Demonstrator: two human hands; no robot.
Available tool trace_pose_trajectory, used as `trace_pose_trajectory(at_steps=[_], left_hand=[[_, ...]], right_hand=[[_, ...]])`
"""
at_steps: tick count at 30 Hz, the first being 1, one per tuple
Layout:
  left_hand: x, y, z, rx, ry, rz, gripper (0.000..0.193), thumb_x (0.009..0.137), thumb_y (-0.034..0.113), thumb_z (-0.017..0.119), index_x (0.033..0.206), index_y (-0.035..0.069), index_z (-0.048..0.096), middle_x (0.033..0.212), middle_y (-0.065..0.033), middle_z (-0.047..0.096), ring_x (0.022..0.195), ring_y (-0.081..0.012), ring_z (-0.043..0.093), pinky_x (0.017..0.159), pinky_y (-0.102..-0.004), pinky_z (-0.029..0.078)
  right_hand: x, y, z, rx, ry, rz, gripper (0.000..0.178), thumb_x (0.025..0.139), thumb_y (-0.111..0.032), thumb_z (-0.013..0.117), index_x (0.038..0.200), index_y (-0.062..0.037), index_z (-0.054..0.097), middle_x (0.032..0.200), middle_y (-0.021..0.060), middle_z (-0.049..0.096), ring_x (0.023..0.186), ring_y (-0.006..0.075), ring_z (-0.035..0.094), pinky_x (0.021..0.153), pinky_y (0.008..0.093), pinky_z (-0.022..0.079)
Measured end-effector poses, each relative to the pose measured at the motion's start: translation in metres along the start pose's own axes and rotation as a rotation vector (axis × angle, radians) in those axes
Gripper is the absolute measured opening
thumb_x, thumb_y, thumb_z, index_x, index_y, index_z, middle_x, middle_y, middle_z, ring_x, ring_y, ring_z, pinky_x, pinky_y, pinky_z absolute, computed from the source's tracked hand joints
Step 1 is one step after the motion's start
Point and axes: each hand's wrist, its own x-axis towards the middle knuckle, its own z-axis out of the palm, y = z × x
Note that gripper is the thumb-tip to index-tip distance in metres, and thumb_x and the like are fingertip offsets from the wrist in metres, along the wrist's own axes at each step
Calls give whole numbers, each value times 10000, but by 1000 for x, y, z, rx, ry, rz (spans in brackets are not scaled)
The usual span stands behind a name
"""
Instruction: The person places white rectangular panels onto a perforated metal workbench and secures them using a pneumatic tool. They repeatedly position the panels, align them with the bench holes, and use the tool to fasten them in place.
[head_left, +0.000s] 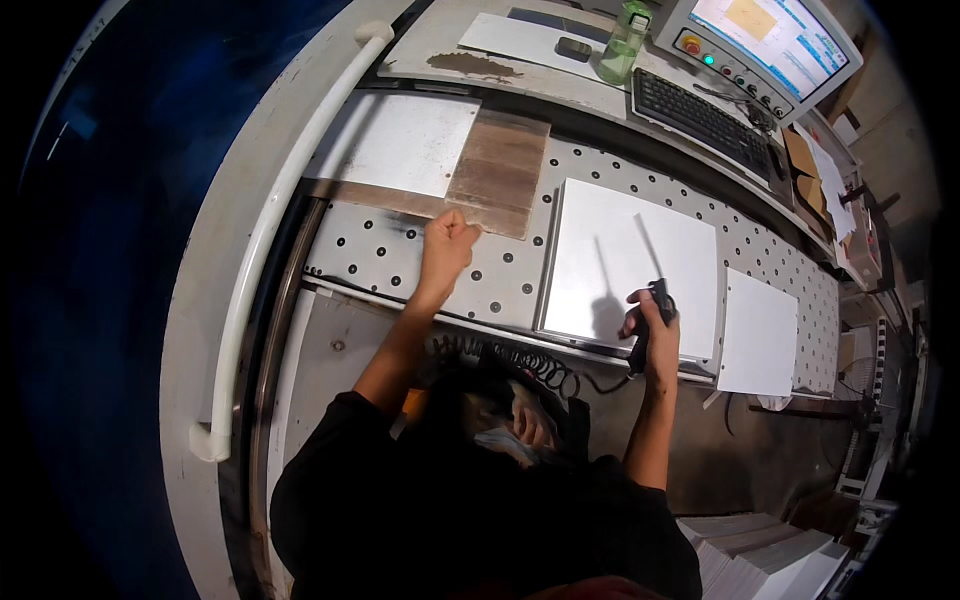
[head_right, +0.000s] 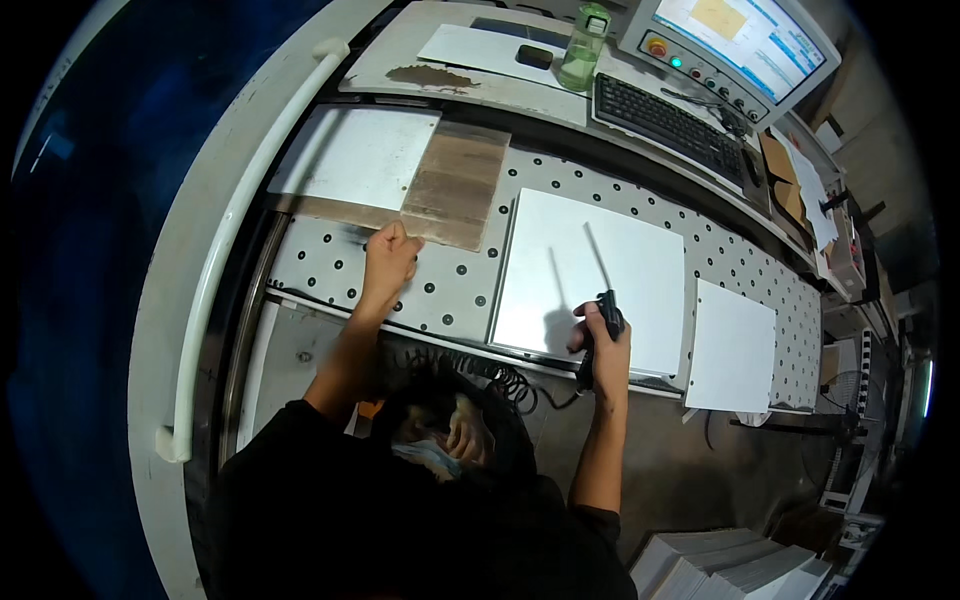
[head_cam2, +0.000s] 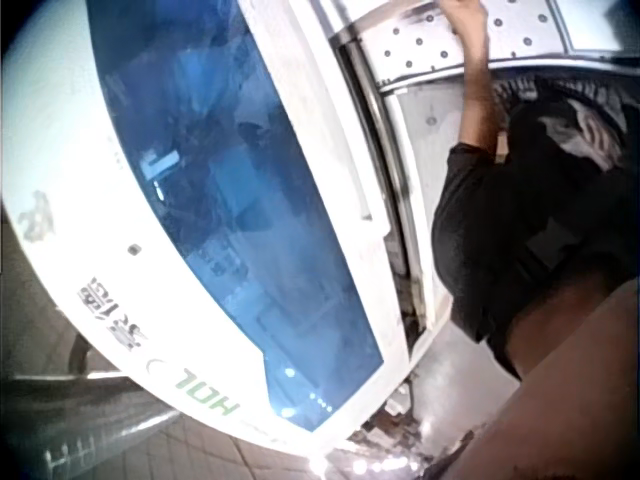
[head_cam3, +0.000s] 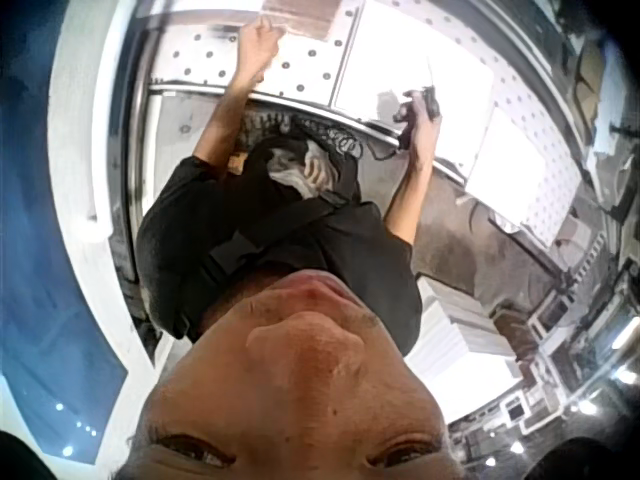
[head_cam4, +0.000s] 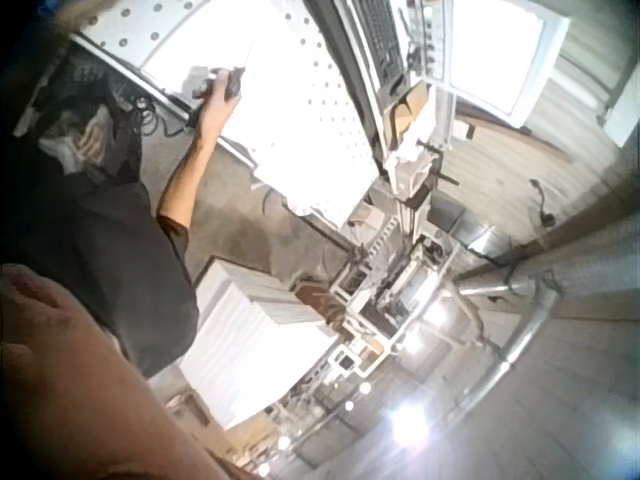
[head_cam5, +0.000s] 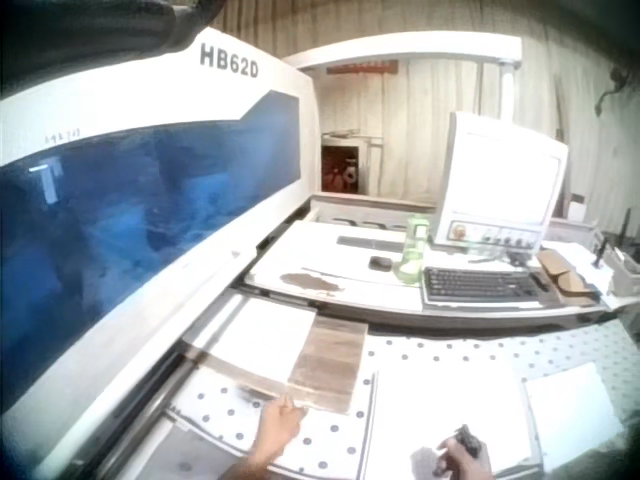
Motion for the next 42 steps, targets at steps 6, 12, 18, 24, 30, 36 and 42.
trace_pose_trajectory(at_steps=[6, 12, 18, 24, 30, 36, 42], left_hand=[[89, -40, -49, 333, 42, 217, 166, 890, -14, 608, 793, 66, 499, 657, -13, 508, 567, -108, 532, 508, -275, 423], [179, -37, -79, 1070, 111, 673, 347, 879, 126, 676, 1215, 45, 645, 1252, -209, 638, 1154, -397, 600, 1008, -459, 475], [206, -76, -107, 1616, 135, 377, 553, 1054, 400, 418, 1547, 148, 429, 1623, -223, 322, 1525, -372, 259, 1229, -576, 177], [150, -93, -88, 1624, 155, 474, 545, 1047, 377, 428, 1532, 132, 455, 1609, -231, 344, 1505, -384, 293, 1218, -593, 189], [40, -103, -49, 1561, 102, 519, 540, 1019, 320, 496, 1515, 107, 470, 1596, -252, 355, 1491, -402, 315, 1213, -596, 192], [-24, -99, -34, 1508, 65, 507, 540, 994, 263, 541, 1501, 83, 484, 1588, -255, 365, 1488, -408, 322, 1209, -593, 211], [-25, -103, -33, 1487, 81, 496, 531, 973, 246, 582, 1472, 76, 517, 1586, -257, 367, 1489, -417, 320, 1212, -599, 194]], right_hand=[[-20, 13, 28, -72, -438, 342, 337, 990, -329, 661, 949, 5, 660, 577, -6, 495, 491, 91, 493, 481, 253, 457], [-37, 20, 63, -69, -603, 385, 309, 1015, -286, 654, 925, 9, 674, 584, -25, 491, 498, 61, 454, 493, 234, 400], [-50, 15, 80, -214, -644, 363, 318, 990, -325, 676, 928, -13, 679, 628, -3, 529, 544, 78, 490, 517, 238, 387], [-47, 28, 111, -653, -333, 190, 375, 953, -381, 667, 999, -10, 690, 730, 146, 640, 743, 293, 643, 721, 400, 497], [-46, 27, 111, -877, -486, 127, 393, 935, -409, 657, 1038, -33, 712, 821, 227, 686, 879, 449, 662, 787, 494, 515], [-36, 17, 20, -759, 129, 174, 420, 976, -378, 656, 1139, 7, 700, 756, 124, 670, 682, 225, 626, 678, 364, 496], [-38, 10, -22, -531, 63, 370, 339, 962, -346, 684, 990, -9, 682, 632, -8, 545, 539, 87, 498, 514, 276, 389]])
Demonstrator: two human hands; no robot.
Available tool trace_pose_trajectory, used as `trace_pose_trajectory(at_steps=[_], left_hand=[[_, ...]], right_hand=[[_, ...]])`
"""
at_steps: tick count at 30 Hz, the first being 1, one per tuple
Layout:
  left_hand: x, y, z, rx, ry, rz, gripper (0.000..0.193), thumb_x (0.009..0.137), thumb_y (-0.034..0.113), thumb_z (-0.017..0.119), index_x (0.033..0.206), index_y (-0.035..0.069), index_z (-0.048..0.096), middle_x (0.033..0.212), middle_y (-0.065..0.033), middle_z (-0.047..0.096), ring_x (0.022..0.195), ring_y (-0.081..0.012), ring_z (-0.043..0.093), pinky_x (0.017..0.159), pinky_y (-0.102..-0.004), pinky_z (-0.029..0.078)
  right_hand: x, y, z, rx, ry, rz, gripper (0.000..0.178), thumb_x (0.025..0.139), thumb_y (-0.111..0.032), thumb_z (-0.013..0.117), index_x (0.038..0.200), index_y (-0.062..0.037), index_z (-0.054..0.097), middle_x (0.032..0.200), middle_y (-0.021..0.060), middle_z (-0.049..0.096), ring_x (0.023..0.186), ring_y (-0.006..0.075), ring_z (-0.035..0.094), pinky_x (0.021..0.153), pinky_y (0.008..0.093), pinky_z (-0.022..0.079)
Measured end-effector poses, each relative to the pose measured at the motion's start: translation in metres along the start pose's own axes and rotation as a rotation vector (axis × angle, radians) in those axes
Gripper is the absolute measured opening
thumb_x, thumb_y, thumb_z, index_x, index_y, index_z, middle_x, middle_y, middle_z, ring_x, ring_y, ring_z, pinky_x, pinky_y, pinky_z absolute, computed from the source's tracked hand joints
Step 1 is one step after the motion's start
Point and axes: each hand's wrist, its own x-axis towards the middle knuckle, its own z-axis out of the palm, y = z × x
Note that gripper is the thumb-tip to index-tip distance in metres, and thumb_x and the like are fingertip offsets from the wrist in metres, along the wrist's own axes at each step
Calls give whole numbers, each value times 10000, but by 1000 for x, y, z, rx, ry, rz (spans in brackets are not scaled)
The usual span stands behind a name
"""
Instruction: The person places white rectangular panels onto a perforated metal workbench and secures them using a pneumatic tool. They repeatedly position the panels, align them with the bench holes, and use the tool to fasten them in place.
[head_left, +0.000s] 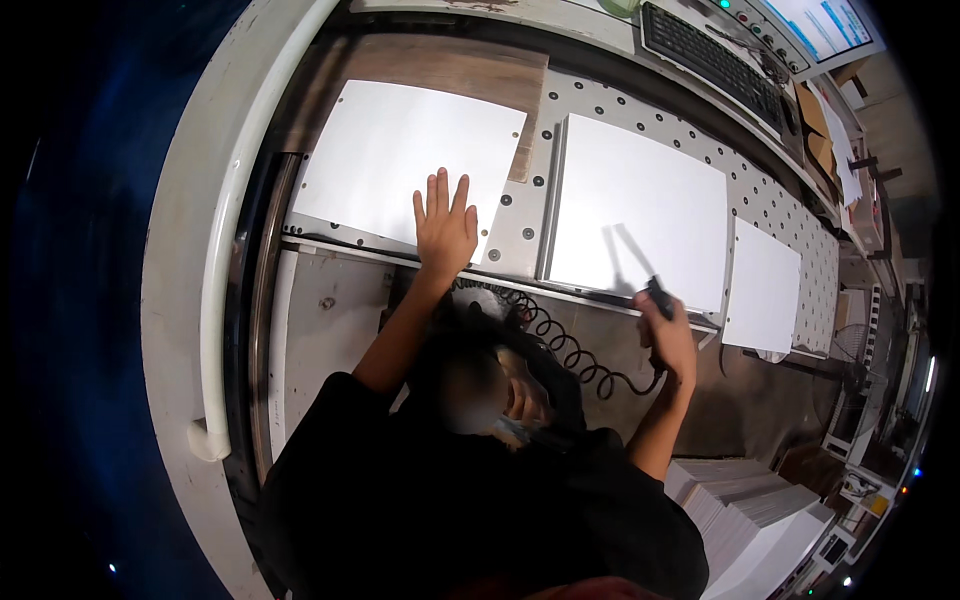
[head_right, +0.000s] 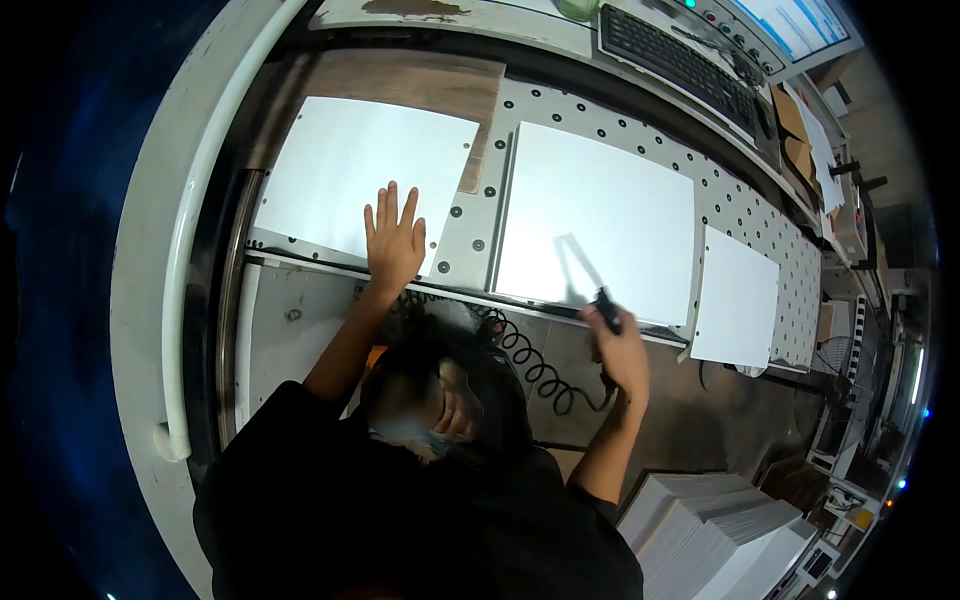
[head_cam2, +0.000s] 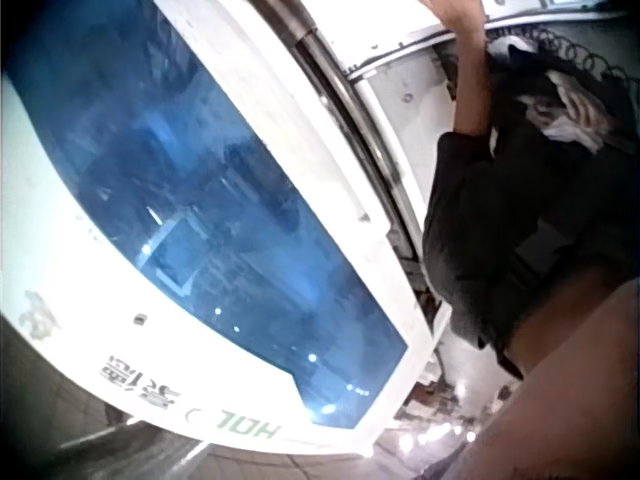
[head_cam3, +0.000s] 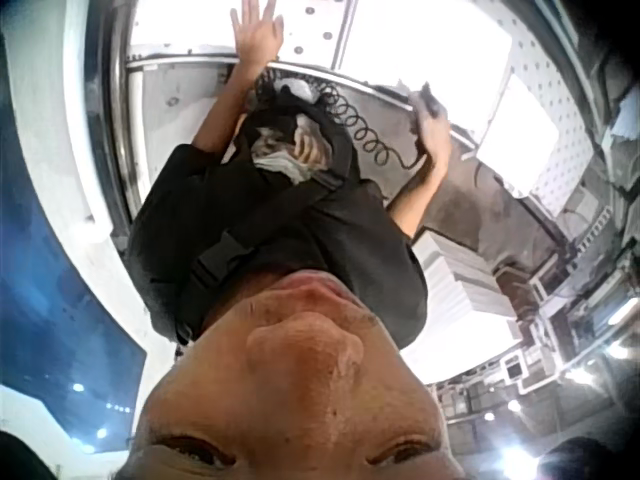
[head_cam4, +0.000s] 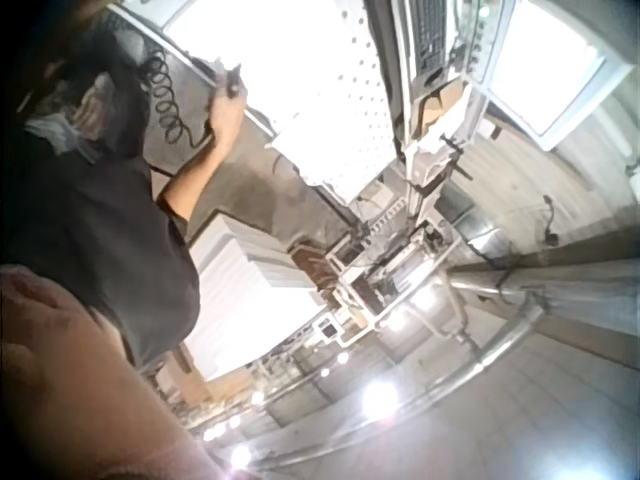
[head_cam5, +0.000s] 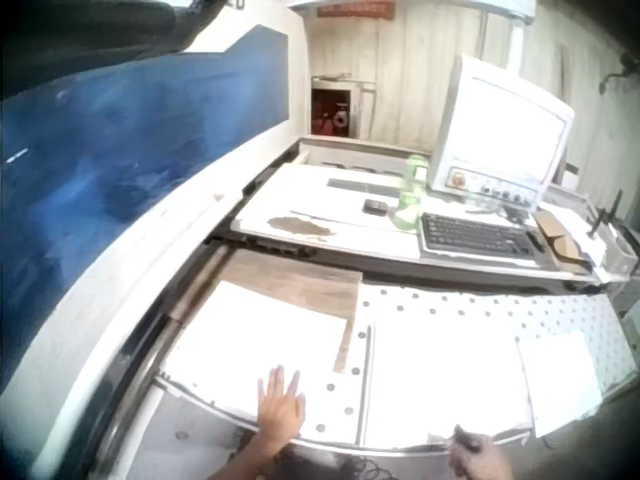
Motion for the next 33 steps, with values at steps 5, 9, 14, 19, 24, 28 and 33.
trace_pose_trajectory(at_steps=[5, 9, 14, 19, 24, 28, 33], left_hand=[[0, 2, -11, -294, -145, 8, 553, 955, 208, 642, 1474, 68, 512, 1588, -232, 382, 1491, -435, 308, 1230, -569, 180], [-14, 51, -85, -1033, -494, 56, 791, 921, 116, 712, 1593, 50, 300, 1658, -182, 289, 1533, -318, 270, 1230, -458, 230], [-54, 75, -88, -1413, -584, -12, 944, 878, 121, 733, 1598, -4, 136, 1594, -231, 294, 1488, -304, 314, 1209, -413, 264], [-54, 26, -101, -1095, -289, -167, 554, 947, 132, 619, 1465, 33, 447, 1175, -74, 607, 1084, -155, 581, 950, -325, 481], [-55, -23, -135, -1307, -644, -566, 591, 1051, 526, 450, 1297, 11, 600, 807, -13, 648, 705, -82, 590, 639, -237, 459], [-67, -23, -153, -1386, -780, -597, 597, 1070, 550, 426, 1237, 20, 642, 729, -8, 621, 663, -81, 575, 627, -246, 436], [-68, -18, -154, -1343, -683, -566, 491, 1087, 433, 413, 1215, 18, 641, 719, -17, 607, 681, -92, 561, 663, -260, 427]], right_hand=[[4, -21, 53, -134, -122, -264, 429, 984, -395, 656, 991, 33, 655, 641, 17, 508, 632, 133, 450, 586, 321, 392], [6, -55, 104, 90, -35, -523, 445, 999, -418, 645, 1022, 26, 629, 716, 48, 543, 684, 143, 474, 623, 326, 410], [-6, -80, 163, -48, 75, -1010, 440, 936, -377, 700, 1103, -7, 532, 1370, 266, 455, 1259, 440, 455, 1064, 506, 358], [8, -99, 163, -207, -251, -1080, 585, 895, -403, 721, 1330, -41, 575, 1450, 242, 480, 1361, 435, 452, 1134, 511, 358], [145, -113, 155, -592, 274, -1070, 344, 862, -305, 738, 1115, -72, 749, 1337, 289, 584, 1289, 442, 519, 1070, 542, 416], [223, -125, 151, -1005, 361, -949, 353, 775, -239, 753, 1093, -87, 771, 1458, 271, 474, 1391, 463, 394, 1090, 603, 358], [232, -144, 164, -1404, 441, -878, 288, 753, -158, 716, 1011, -50, 783, 1423, 254, 511, 1389, 467, 385, 1092, 612, 329]])
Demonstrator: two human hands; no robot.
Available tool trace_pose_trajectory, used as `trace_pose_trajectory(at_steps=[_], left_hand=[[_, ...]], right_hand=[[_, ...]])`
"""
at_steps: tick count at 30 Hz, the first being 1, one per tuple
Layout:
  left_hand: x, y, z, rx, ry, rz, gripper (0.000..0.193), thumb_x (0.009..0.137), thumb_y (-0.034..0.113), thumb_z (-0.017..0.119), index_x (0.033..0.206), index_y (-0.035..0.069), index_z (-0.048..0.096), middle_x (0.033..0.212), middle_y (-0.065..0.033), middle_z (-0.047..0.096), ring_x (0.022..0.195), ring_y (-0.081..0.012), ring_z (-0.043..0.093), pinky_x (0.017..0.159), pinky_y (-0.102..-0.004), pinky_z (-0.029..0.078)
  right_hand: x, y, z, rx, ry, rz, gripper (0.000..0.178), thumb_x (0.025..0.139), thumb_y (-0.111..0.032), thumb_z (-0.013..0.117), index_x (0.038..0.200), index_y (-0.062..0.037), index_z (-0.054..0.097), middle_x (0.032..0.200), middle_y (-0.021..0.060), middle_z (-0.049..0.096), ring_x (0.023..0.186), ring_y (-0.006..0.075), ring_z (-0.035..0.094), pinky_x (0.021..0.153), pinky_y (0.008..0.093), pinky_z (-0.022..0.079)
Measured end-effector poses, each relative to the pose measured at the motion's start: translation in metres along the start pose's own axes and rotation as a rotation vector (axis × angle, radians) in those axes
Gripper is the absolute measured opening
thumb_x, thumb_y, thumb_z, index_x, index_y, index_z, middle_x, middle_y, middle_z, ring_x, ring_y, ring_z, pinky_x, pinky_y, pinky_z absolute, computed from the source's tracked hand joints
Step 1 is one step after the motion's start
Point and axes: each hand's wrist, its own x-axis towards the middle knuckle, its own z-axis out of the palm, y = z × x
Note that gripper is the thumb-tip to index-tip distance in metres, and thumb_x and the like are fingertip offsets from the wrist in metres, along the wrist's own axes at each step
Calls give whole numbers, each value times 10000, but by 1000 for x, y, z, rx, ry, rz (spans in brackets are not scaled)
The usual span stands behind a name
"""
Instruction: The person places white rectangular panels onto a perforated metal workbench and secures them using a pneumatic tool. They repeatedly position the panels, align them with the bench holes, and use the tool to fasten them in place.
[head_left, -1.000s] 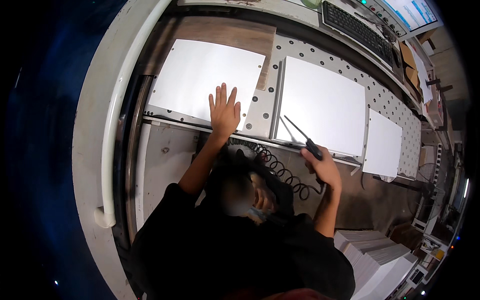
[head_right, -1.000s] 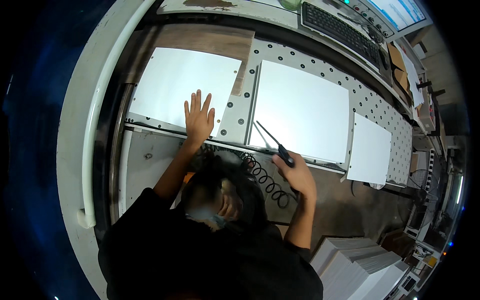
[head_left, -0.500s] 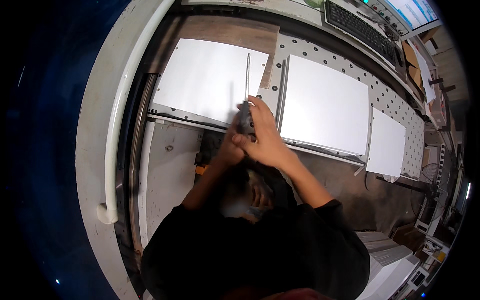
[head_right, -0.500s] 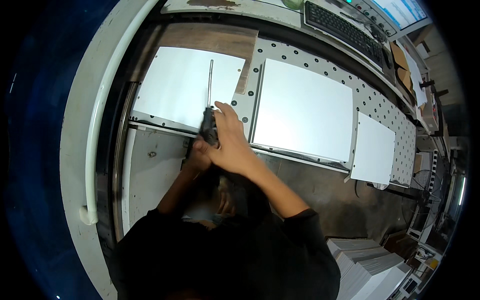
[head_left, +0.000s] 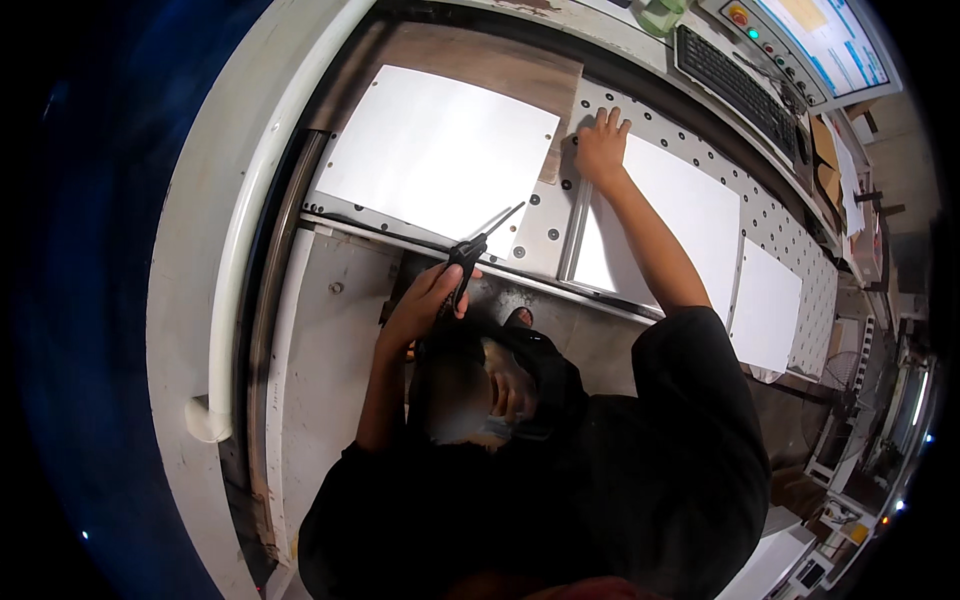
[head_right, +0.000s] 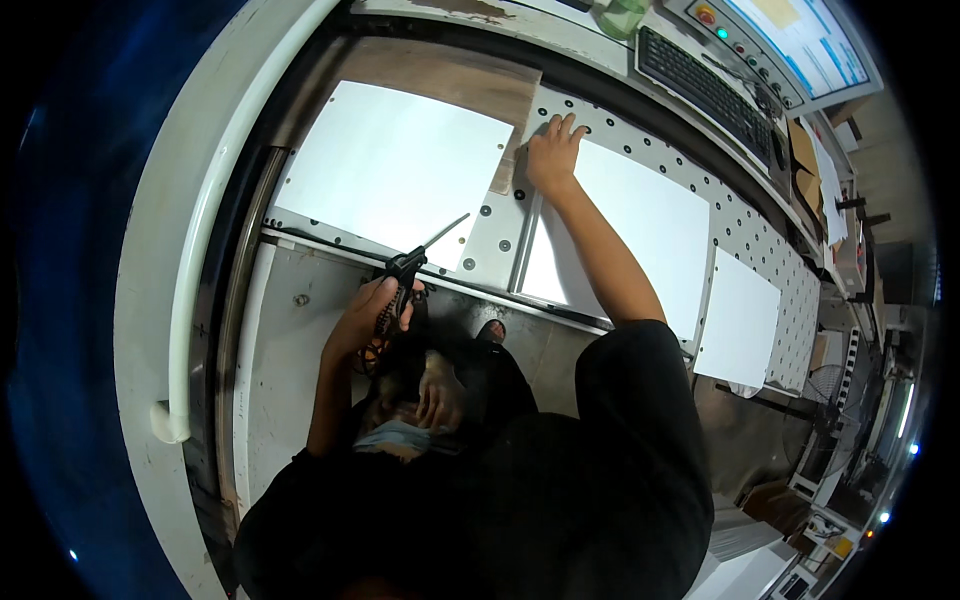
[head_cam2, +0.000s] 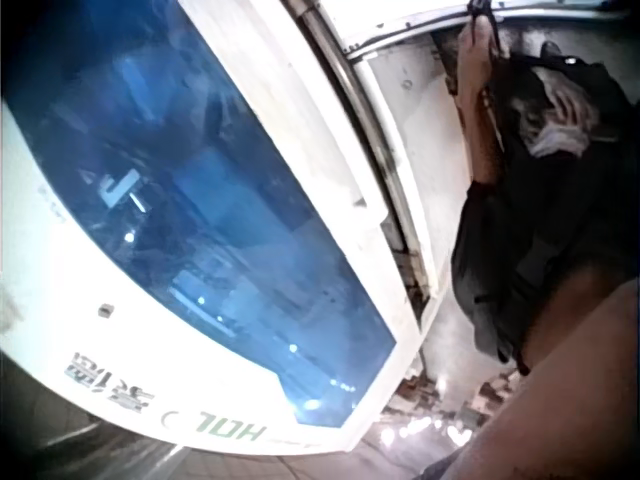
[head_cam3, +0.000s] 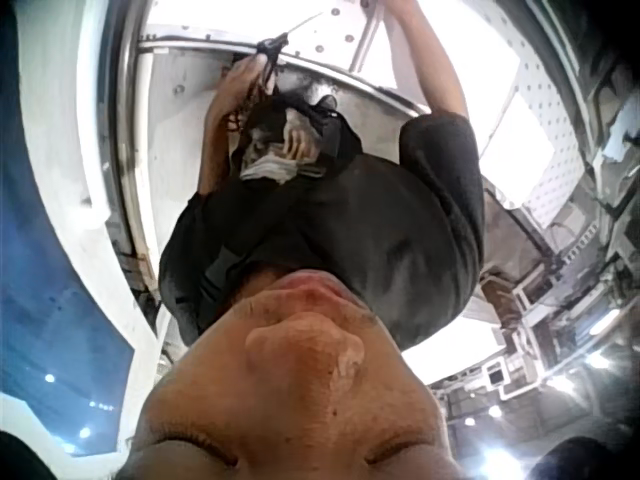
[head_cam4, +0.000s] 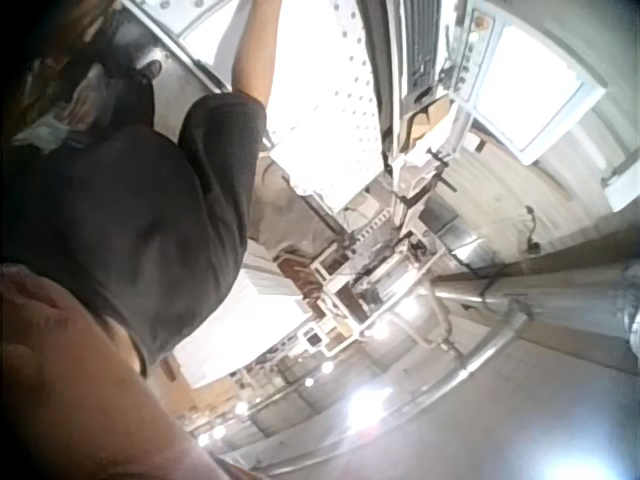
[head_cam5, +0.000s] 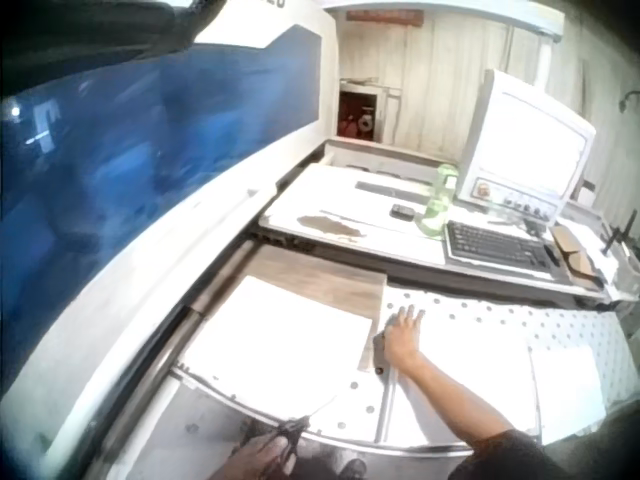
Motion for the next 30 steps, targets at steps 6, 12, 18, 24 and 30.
trace_pose_trajectory(at_steps=[6, 12, 18, 24, 30], left_hand=[[-4, -7, -10, 25, -50, 51, 472, 1093, 414, 400, 1199, 25, 644, 713, -13, 602, 652, -87, 538, 639, -253, 415], [1, -10, -27, -66, 128, 69, 486, 1091, 447, 413, 1157, 32, 657, 657, 4, 573, 580, -67, 509, 571, -234, 393], [0, 20, -31, 33, -185, 4, 501, 1070, 476, 458, 1142, 27, 668, 654, 7, 553, 587, -88, 531, 586, -252, 409], [-28, 20, -47, 60, -509, 53, 510, 1049, 487, 479, 1184, 44, 694, 702, -6, 569, 689, -92, 559, 634, -262, 418], [-58, 17, -95, 129, 535, -26, 572, 1053, 548, 460, 1043, 11, 656, 603, -14, 530, 542, -129, 534, 548, -276, 415]], right_hand=[[13, -2, 16, 103, -1, 3, 209, 814, -158, 676, 968, -60, 778, 1244, 208, 647, 1271, 400, 509, 1082, 589, 349], [-8, -16, 12, 545, 353, -94, 171, 859, -88, 668, 1008, -58, 747, 1132, 192, 692, 1098, 372, 618, 1083, 568, 388], [-9, -43, 6, 966, 263, 60, 245, 874, -9, 618, 1099, -23, 713, 1122, 234, 666, 1068, 414, 633, 953, 467, 500], [7, -85, 9, 829, 283, 59, 386, 886, -207, 674, 1235, -44, 656, 1304, 295, 556, 1265, 489, 488, 1068, 594, 374], [38, -139, 11, 661, 166, 84, 680, 912, -399, 654, 1488, -83, 481, 1519, 348, 367, 1445, 554, 251, 1166, 699, 127]])
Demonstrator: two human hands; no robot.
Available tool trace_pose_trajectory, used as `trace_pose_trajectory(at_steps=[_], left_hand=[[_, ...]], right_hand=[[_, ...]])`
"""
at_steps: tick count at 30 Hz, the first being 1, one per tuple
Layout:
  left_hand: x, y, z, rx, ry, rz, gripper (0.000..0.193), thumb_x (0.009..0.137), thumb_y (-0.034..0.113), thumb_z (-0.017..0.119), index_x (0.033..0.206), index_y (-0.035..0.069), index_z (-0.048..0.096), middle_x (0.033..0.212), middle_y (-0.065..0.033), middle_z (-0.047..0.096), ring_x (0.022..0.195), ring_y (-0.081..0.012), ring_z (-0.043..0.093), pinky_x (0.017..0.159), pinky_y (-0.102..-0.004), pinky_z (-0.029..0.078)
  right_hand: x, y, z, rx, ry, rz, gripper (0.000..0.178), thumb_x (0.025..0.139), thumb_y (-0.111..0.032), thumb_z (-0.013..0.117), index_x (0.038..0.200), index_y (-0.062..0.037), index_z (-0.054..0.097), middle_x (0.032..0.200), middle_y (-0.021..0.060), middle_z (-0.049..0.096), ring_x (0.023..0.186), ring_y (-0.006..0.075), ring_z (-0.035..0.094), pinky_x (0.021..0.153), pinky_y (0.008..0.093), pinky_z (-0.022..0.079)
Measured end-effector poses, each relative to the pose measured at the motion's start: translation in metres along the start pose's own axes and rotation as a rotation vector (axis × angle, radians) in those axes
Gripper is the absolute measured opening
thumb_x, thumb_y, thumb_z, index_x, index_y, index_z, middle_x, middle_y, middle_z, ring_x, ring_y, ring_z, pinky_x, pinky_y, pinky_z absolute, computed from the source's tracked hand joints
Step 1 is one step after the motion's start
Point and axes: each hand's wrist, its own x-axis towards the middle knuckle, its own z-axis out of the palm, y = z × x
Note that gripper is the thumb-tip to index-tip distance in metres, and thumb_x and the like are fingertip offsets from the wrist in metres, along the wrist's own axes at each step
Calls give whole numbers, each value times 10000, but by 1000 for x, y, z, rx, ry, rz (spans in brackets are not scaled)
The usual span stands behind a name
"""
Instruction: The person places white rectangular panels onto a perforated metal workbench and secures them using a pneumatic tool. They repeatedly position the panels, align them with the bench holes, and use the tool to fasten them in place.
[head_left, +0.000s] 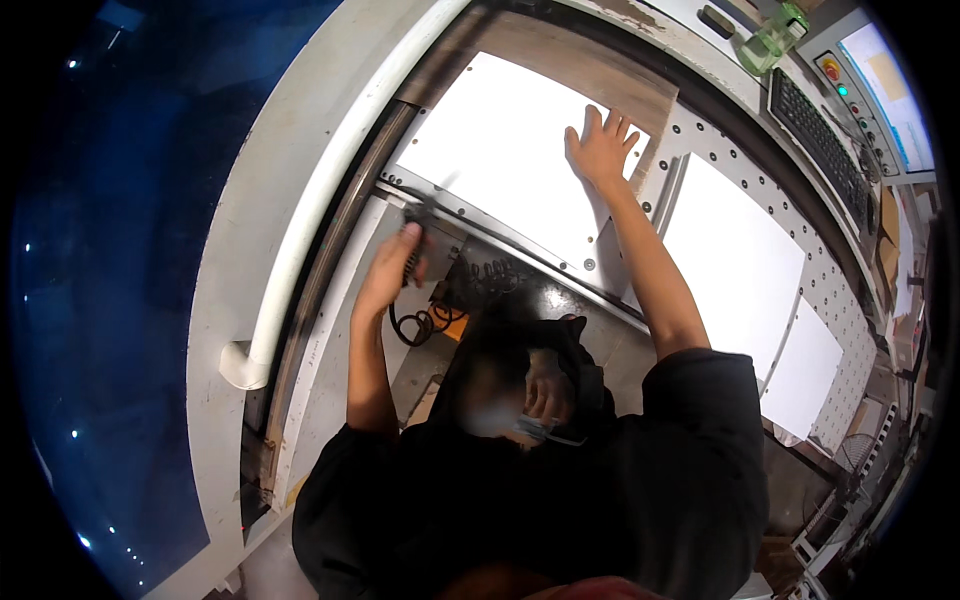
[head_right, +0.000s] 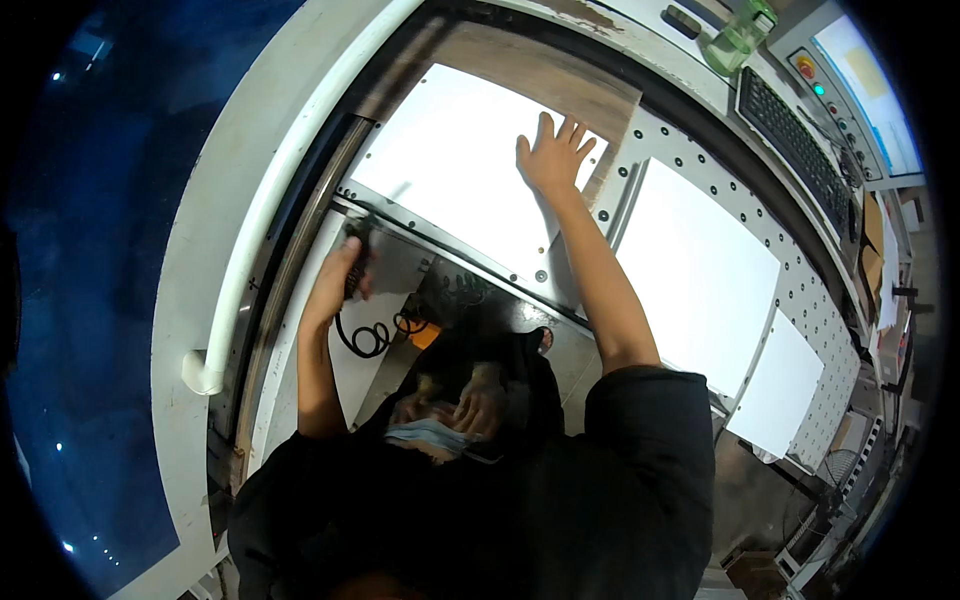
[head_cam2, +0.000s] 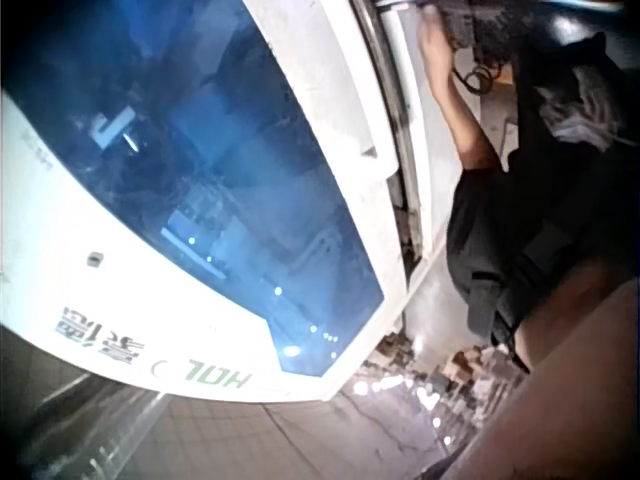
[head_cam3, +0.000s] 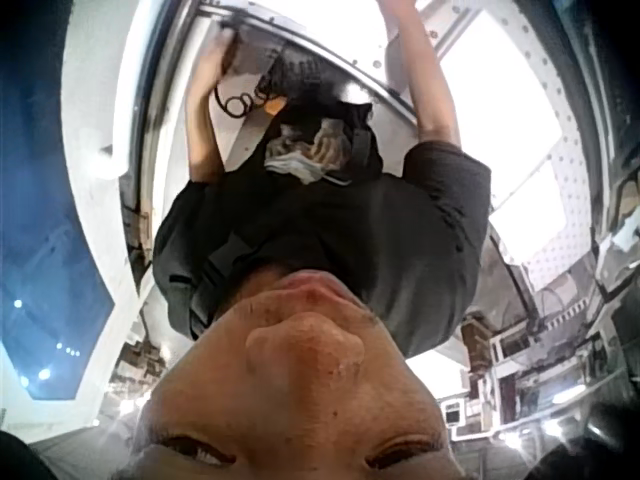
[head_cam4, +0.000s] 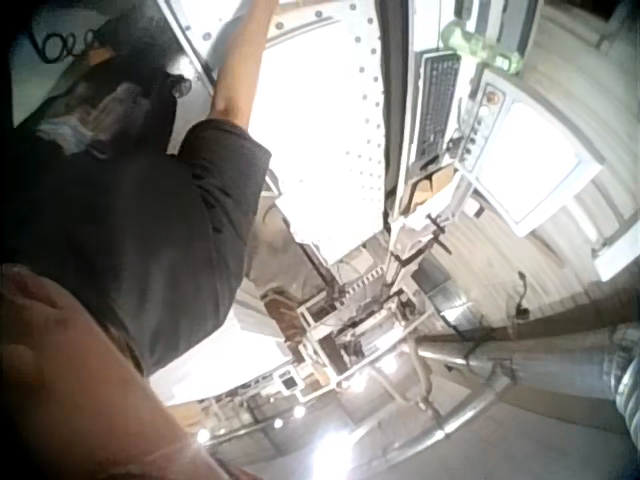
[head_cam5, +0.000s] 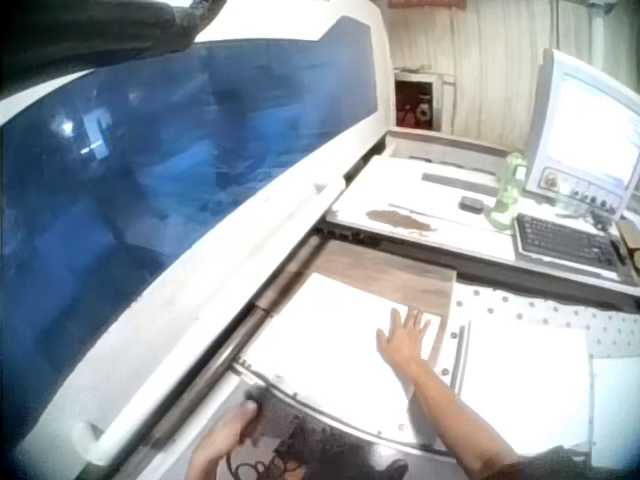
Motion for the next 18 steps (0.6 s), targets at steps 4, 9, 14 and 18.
trace_pose_trajectory(at_steps=[4, 9, 14, 18], left_hand=[[3, -5, -28, 30, 293, -31, 634, 1034, 613, 469, 976, 1, 624, 575, -35, 532, 502, -137, 528, 496, -291, 399], [12, 7, -33, 95, 235, -88, 637, 1030, 618, 473, 939, 6, 625, 562, -38, 539, 474, -141, 525, 493, -291, 406], [40, 33, -14, 122, 168, 14, 638, 1025, 623, 478, 917, 10, 621, 567, -34, 544, 466, -134, 514, 482, -294, 403], [110, 52, -2, 35, 242, 147, 639, 1017, 632, 484, 920, 13, 608, 569, -23, 522, 457, -131, 490, 471, -293, 398]], right_hand=[[9, 1, 7, 4, 35, -98, 667, 908, -457, 624, 1461, -100, 514, 1535, 259, 402, 1463, 453, 300, 1184, 668, 162], [11, 5, 8, -3, 35, -107, 665, 895, -475, 615, 1451, -122, 522, 1510, 224, 435, 1454, 408, 312, 1202, 640, 162], [10, 3, 4, 13, 26, -98, 656, 906, -455, 613, 1452, -102, 525, 1513, 254, 422, 1460, 440, 309, 1207, 647, 152], [12, -2, 0, 13, 27, -92, 615, 929, -418, 588, 1448, -94, 529, 1507, 261, 437, 1452, 459, 322, 1213, 639, 152]])
